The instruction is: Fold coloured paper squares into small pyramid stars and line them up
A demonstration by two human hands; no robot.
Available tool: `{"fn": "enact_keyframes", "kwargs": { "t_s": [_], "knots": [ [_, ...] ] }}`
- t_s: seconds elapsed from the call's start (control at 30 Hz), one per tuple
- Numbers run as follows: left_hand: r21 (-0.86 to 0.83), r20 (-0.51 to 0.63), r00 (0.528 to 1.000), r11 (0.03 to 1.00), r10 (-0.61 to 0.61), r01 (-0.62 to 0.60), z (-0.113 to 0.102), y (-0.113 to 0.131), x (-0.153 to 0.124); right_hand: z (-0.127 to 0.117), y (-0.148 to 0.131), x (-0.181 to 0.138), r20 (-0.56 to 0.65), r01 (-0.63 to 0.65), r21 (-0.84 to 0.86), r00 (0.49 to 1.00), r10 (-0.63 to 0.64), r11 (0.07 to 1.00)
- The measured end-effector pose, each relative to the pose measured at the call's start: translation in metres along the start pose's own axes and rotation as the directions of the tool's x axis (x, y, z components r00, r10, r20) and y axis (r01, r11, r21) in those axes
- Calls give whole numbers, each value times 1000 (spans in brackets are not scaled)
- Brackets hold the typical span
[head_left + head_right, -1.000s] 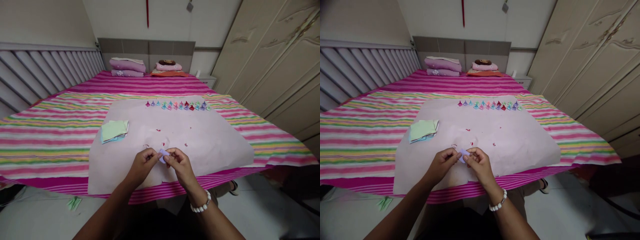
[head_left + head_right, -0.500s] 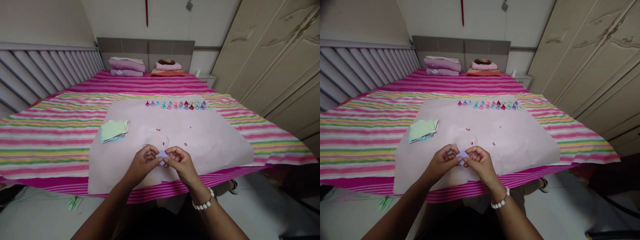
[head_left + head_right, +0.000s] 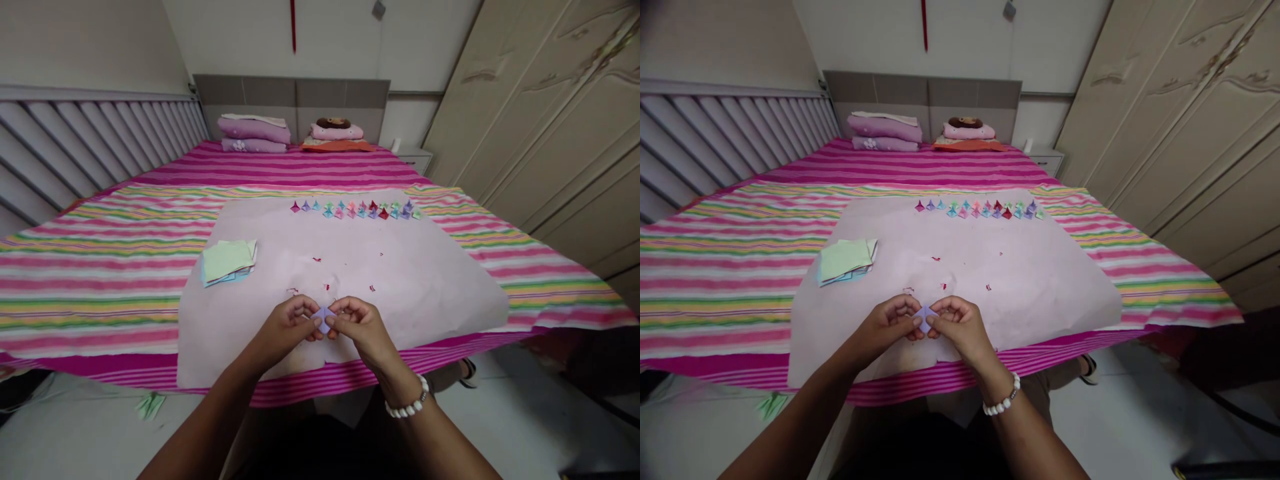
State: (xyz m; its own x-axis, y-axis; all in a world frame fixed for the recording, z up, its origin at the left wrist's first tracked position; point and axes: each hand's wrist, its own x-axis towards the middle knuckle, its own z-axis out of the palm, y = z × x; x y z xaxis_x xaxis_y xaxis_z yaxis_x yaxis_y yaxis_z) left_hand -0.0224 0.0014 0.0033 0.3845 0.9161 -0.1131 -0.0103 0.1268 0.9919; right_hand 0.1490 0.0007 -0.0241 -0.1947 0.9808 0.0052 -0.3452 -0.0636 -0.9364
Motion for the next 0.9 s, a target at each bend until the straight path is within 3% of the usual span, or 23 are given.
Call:
{"fn": "enact_keyframes", "kwargs": {
  "t_s": [0.23,0.37,0.57,0.77,0.9],
  "knots": [
    [-60,-118,992,997,38,-45,7,-5,2,2,-1,-1,42,-24,28,999,23,999],
    [-101,-118,990,991,78,-90,10,-11,3,2,-2,-1,9,-15,27,1000,15,1000],
    [-160,-216,971,977,103,-139,15,-15,3,7,-4,-2,-19,16,84,1000,-15,996],
    [-245,-198,977,961,80,-128,15,-18,2,9,-7,-2,-30,13,163,1000,-8,987],
    [-239,-172,981,963,85,-126,13,-15,0,5,-4,-2,-33,82,92,996,-79,992]
  ]
}}
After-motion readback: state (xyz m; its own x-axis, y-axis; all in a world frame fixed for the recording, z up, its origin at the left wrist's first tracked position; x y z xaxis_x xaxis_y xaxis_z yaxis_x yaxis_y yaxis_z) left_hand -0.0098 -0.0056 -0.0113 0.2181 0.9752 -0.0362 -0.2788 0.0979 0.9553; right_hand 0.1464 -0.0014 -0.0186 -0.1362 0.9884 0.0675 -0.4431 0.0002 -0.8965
